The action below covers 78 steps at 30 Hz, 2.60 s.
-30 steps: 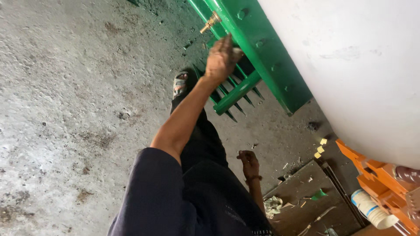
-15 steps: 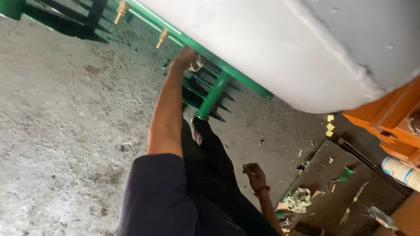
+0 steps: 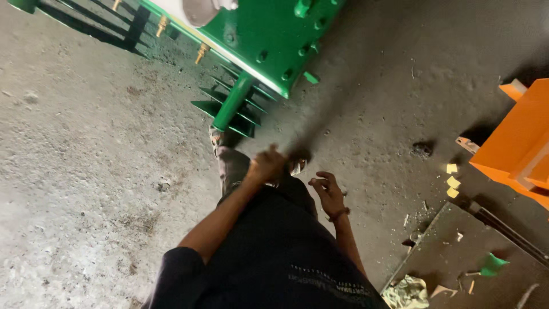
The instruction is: The person sits on the floor and wipes ceramic electrical insulators with a cloth rag, turning each one to clean its surfaces, then wipes the green painted metal housing of the equipment and the insulators mounted on it, working around the unit before returning to another insulator.
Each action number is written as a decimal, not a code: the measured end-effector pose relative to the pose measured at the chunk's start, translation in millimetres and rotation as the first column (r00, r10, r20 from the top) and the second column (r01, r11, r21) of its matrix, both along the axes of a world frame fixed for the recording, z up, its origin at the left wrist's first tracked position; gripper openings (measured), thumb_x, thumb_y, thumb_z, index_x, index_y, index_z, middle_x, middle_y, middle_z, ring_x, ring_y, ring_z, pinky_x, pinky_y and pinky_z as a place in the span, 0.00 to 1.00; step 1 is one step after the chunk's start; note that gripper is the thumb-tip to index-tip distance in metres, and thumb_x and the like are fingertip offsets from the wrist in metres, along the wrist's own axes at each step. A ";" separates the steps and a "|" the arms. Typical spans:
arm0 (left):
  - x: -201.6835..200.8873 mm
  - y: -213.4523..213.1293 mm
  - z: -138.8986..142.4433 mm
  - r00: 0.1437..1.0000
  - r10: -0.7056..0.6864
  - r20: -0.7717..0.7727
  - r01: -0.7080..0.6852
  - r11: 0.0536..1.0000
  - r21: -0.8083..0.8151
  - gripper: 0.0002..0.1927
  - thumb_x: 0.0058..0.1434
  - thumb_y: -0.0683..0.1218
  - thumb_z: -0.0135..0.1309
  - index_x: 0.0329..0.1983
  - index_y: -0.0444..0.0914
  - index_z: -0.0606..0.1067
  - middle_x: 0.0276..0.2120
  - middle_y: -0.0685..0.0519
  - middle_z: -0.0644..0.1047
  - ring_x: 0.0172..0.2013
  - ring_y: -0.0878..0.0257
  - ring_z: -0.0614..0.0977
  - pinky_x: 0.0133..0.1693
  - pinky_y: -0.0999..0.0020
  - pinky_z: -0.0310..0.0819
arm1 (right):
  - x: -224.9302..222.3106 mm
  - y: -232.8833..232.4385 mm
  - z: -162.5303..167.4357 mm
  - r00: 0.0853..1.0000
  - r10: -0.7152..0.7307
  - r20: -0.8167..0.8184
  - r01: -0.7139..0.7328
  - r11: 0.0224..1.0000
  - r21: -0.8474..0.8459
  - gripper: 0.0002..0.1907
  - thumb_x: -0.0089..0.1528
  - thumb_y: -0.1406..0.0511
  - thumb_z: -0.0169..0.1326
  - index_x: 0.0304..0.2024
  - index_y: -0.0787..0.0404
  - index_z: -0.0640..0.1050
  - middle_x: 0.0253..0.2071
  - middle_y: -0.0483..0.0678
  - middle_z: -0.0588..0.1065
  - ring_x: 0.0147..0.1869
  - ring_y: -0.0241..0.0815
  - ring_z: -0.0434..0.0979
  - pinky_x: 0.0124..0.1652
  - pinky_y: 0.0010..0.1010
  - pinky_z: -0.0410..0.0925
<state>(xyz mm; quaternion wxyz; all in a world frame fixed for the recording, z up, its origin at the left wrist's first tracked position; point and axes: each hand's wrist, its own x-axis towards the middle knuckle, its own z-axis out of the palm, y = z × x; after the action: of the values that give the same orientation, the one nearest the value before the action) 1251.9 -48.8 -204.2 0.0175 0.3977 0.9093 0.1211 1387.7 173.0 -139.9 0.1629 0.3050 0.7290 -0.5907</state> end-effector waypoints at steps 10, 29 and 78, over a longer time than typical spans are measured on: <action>8.7 217.2 130.2 0.157 -0.245 0.957 -0.482 0.827 0.291 0.38 0.66 0.65 0.50 0.73 0.41 0.65 0.32 0.41 0.83 0.21 0.61 0.82 0.26 0.65 0.79 | 13.1 107.9 62.4 0.951 -0.177 -0.255 0.159 0.983 -0.090 0.24 0.64 0.68 0.58 0.61 0.65 0.67 0.48 0.51 0.78 0.50 0.41 0.80 0.46 0.31 0.74; -229.3 383.1 44.5 0.855 0.006 0.519 -0.265 0.865 0.426 0.18 0.55 0.44 0.56 0.50 0.40 0.80 0.38 0.43 0.82 0.40 0.44 0.82 0.39 0.48 0.76 | -219.3 365.7 55.5 0.926 -0.166 -0.339 0.227 0.962 0.152 0.08 0.62 0.71 0.62 0.40 0.61 0.75 0.37 0.41 0.73 0.35 0.29 0.69 0.34 0.22 0.63; -547.6 453.1 40.0 0.059 0.805 0.590 -0.923 -0.182 0.340 0.31 0.75 0.54 0.43 0.75 0.34 0.60 0.71 0.35 0.62 0.75 0.42 0.58 0.74 0.49 0.48 | -828.5 390.8 98.6 0.424 0.876 -0.230 -0.860 0.469 0.201 0.10 0.70 0.67 0.62 0.46 0.64 0.73 0.40 0.41 0.73 0.44 0.30 0.69 0.46 0.21 0.65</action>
<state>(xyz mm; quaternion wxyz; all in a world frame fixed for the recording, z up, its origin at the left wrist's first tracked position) 704.4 404.3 -164.2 -0.1380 -0.3707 0.8031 0.4455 559.2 563.8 -41.4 0.3222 -0.2035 0.8123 -0.4415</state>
